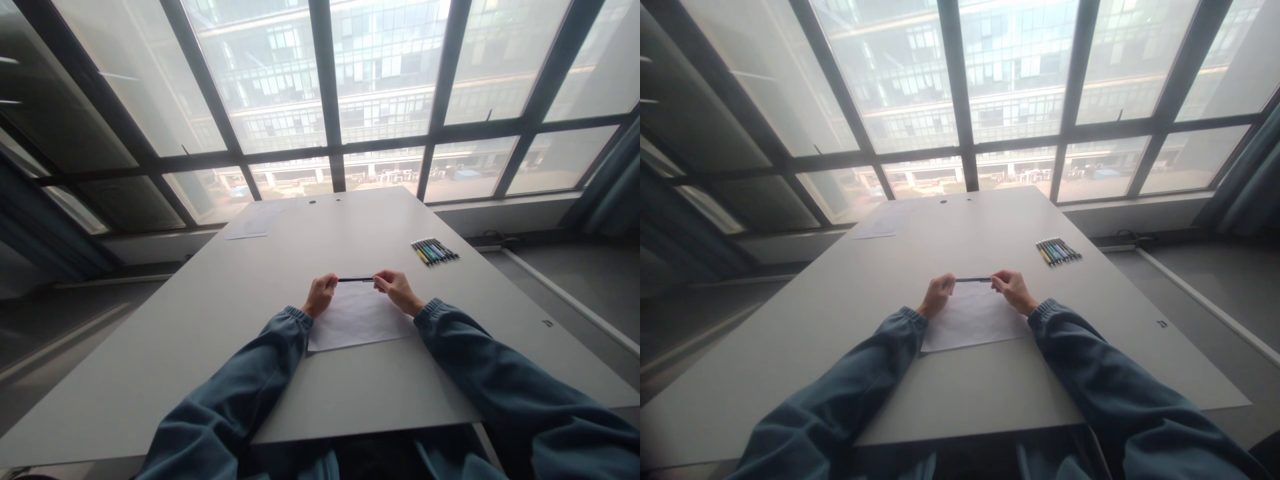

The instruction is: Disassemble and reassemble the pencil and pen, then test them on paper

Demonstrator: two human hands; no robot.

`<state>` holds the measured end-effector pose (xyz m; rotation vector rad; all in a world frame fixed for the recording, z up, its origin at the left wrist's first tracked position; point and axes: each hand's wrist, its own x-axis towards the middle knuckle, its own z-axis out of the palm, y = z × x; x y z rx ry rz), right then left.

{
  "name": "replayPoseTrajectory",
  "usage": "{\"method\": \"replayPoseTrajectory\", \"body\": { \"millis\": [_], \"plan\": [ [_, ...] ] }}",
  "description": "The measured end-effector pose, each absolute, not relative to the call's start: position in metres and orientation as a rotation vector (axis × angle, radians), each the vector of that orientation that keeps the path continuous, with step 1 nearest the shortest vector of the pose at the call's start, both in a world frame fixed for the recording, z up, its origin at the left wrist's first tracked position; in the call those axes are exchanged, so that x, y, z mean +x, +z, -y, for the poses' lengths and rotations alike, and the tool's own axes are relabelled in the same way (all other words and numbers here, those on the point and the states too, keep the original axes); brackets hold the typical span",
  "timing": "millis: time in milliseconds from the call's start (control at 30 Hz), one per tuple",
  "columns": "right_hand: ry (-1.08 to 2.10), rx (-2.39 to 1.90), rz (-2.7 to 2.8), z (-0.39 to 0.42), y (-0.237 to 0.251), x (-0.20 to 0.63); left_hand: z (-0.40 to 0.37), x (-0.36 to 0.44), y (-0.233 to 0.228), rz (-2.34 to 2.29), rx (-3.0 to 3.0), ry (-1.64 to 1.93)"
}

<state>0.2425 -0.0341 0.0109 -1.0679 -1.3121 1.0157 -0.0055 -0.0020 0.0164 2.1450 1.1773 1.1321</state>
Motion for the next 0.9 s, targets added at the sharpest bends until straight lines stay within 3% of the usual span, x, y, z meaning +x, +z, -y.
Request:
{"method": "replayPoseTrajectory", "body": {
  "millis": [233,900],
  "plan": [
    [0.887,-1.051,1.386,0.033,0.007,0.240,0.000,-0.008,0.015,-1.152,2.105,1.092],
    [1.234,-1.031,1.023,0.029,0.011,0.244,0.006,-0.009,0.028,-1.217,2.747,0.807]
  ]
}}
